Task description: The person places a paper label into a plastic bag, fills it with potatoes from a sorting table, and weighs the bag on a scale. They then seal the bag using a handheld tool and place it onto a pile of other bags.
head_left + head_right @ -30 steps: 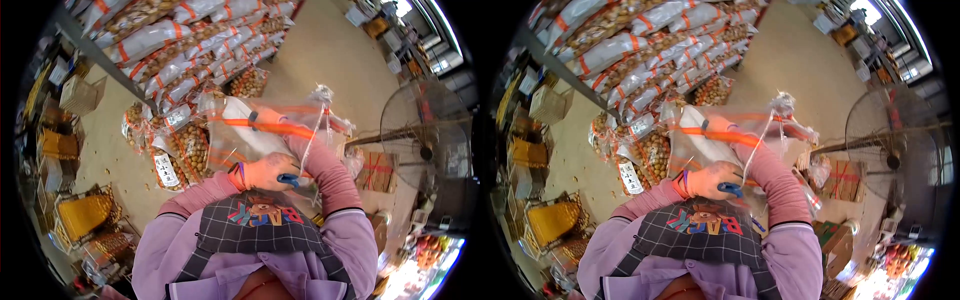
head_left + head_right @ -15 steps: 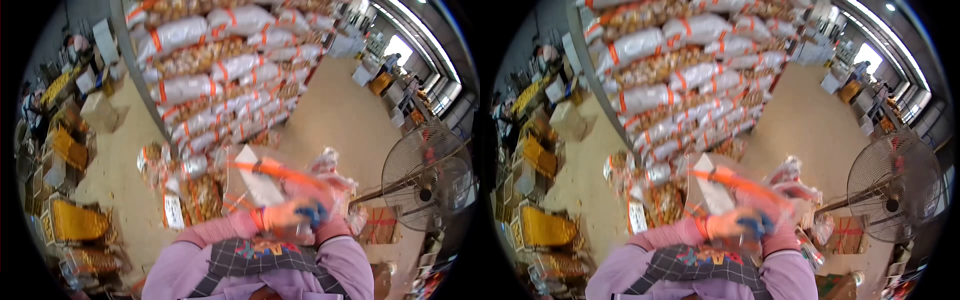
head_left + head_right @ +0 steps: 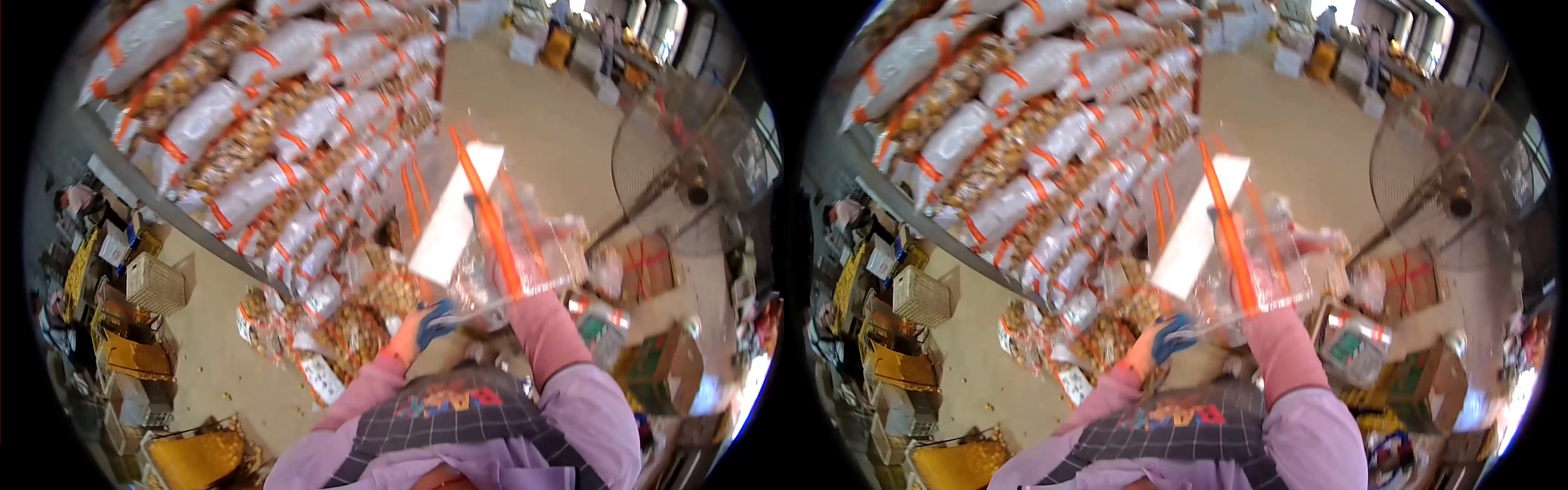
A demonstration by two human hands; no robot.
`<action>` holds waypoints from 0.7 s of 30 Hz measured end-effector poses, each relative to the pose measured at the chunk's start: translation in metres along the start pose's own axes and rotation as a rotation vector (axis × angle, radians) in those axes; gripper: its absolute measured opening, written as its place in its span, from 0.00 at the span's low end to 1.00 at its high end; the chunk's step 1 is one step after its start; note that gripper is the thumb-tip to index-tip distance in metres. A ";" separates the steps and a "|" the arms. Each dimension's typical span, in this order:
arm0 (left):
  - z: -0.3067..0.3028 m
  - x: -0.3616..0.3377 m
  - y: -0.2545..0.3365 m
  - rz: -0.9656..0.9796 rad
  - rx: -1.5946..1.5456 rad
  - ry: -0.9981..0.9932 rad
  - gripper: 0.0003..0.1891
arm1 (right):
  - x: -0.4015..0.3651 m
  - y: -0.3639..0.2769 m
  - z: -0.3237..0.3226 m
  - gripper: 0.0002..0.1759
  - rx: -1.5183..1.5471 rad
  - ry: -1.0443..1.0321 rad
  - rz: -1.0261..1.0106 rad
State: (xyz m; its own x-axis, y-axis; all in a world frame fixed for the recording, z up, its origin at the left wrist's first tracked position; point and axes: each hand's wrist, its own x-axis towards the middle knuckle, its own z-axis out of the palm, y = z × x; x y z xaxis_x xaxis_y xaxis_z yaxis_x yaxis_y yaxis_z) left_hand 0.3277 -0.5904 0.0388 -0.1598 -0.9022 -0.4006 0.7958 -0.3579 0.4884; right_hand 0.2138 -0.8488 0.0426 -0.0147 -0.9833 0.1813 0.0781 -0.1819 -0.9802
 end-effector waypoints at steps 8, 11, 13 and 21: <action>0.069 0.034 -0.127 0.011 1.272 -1.171 0.11 | 0.058 0.065 -0.082 0.17 -0.728 0.523 0.226; 0.055 0.062 -0.197 -0.169 1.087 -1.274 0.14 | 0.115 0.073 -0.142 0.19 -0.628 0.723 0.214; 0.059 0.085 -0.220 -0.315 0.965 -1.330 0.15 | 0.151 0.071 -0.192 0.19 -0.520 0.824 0.099; 0.197 0.191 -0.102 -0.602 1.100 -0.819 0.26 | 0.156 0.104 -0.429 0.20 -0.547 0.896 0.108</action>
State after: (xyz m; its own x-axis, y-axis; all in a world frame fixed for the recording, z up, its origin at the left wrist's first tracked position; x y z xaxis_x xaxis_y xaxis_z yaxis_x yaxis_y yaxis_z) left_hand 0.1015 -0.7733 0.0651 -0.8657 -0.3059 -0.3963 -0.2723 -0.3766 0.8855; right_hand -0.2077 -1.0214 -0.0649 -0.7828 -0.5941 0.1850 -0.3344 0.1509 -0.9303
